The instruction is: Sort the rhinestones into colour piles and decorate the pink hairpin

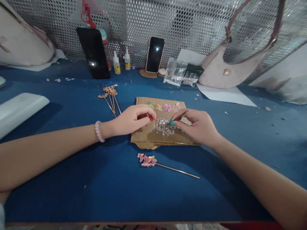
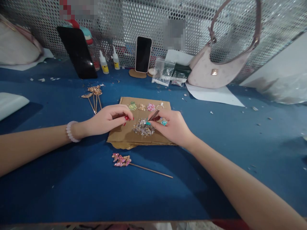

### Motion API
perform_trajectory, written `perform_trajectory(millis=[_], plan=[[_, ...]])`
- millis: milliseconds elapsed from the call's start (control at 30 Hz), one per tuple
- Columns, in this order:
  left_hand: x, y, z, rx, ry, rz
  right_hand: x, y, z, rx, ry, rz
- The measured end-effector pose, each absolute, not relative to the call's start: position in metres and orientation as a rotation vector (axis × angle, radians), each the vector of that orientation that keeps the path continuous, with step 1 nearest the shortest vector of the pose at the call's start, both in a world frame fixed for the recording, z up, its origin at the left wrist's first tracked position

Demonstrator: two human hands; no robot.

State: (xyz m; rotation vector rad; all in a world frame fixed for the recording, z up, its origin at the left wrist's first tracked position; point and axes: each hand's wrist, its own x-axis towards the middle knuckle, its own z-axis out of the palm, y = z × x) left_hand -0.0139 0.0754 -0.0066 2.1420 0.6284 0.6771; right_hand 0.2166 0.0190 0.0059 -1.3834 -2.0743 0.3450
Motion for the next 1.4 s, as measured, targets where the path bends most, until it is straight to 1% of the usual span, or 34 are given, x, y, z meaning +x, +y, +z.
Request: perform_trajectory(millis=[800,1133,1400], plan=[[-0.015,0.077,-0.008,2.169,0.612,0.675,0.218,0.019,0.006,-1.355,-2.058,0.374],[-0.015,0.078,-0.011,2.187,0.613,0.681,0.245,0.014,0.001,-1.322,-1.918,0.375],[-0.016,0.076,-0.009,2.193,0.634,0.668,0.27,0.006,-0.006,-1.438,-1.875,0.238]])
